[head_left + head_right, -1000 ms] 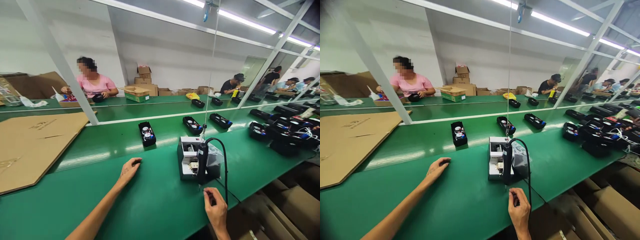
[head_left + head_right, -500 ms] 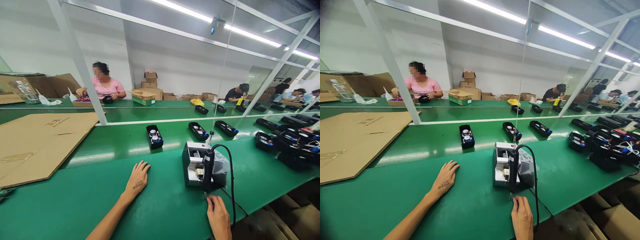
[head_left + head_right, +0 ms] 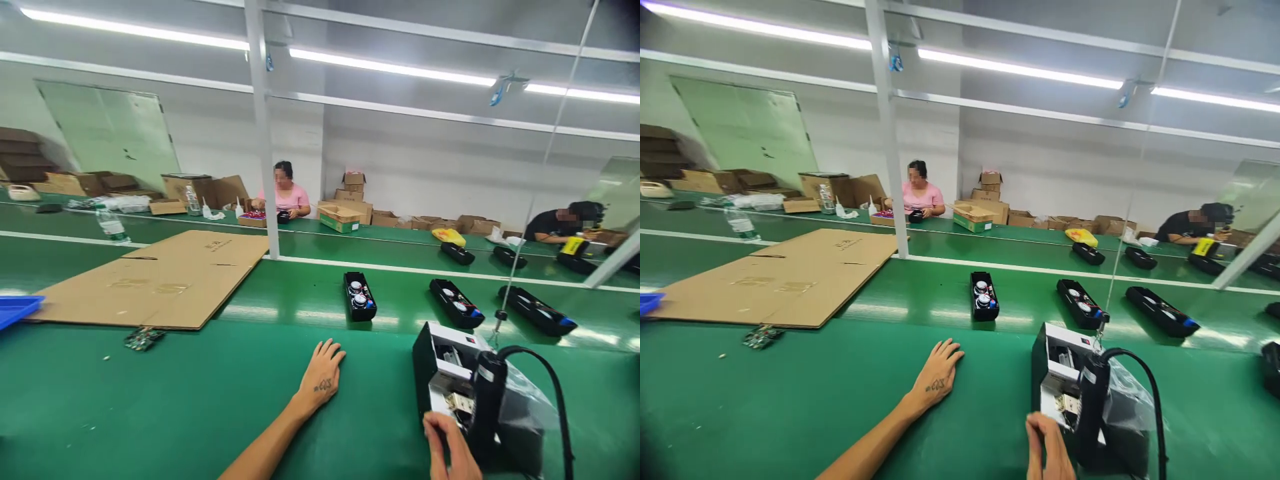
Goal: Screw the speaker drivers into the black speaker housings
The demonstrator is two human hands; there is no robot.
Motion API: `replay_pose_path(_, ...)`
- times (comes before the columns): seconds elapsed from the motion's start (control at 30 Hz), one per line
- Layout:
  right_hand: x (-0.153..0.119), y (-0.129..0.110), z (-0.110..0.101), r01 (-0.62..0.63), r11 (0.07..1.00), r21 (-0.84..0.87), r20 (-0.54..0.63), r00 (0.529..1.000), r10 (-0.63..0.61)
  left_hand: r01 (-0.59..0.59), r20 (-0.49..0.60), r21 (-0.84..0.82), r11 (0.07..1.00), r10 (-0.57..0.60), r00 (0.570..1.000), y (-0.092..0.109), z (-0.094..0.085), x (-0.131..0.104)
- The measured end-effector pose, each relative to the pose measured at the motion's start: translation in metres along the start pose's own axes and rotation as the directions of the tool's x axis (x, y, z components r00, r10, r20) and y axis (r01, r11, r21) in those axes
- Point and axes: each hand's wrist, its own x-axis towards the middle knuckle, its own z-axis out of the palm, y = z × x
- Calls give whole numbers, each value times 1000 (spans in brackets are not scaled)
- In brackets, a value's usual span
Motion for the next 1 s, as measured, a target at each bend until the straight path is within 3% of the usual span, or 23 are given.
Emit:
replay_pose_path(0.07, 50, -16, 8, 174, 984, 37, 72, 982, -176, 1, 3, -1, 1000, -1, 1000, 0, 0, 0)
replay_pose_path(0.17, 116, -24, 14, 326, 941, -87, 47, 945, -323, -3, -5, -3, 1000, 3, 1000, -1, 1, -1)
replay_pose_path(0.23, 144, -18, 15, 371, 895, -248, 22, 926, -378, -6, -17, -1, 1000, 6, 1000, -3, 3, -1)
replay_pose_path(0.33, 159, 0, 11, 349, 804, -481, 17, 921, -390, -12, -39, 12, 1000, 12, 999, -6, 8, -2)
replay_pose_path(0.47, 153, 19, 8, 318, 773, -548, -12, 922, -388, -19, -64, 46, 999, 22, 998, -11, 14, -1)
replay_pose_path(0.57, 137, 14, 19, 343, 863, -371, -117, 905, -410, -28, -76, 75, 997, 34, 997, -13, 17, 0)
replay_pose_path(0.67, 112, 0, 41, 368, 917, -155, -120, 914, -387, -41, -85, 104, 994, 50, 995, -15, 18, 1)
replay_pose_path(0.73, 92, -7, 58, 380, 924, -33, -69, 922, -381, -52, -91, 120, 991, 63, 994, -17, 19, 2)
replay_pose_path(0.87, 51, -4, 97, 296, 935, 196, 183, 926, -331, -65, -104, 147, 987, 81, 991, -21, 21, 2)
replay_pose_path(1.0, 18, 13, 130, 208, 957, 202, 314, 912, -264, -72, -119, 165, 984, 92, 989, -24, 23, 4)
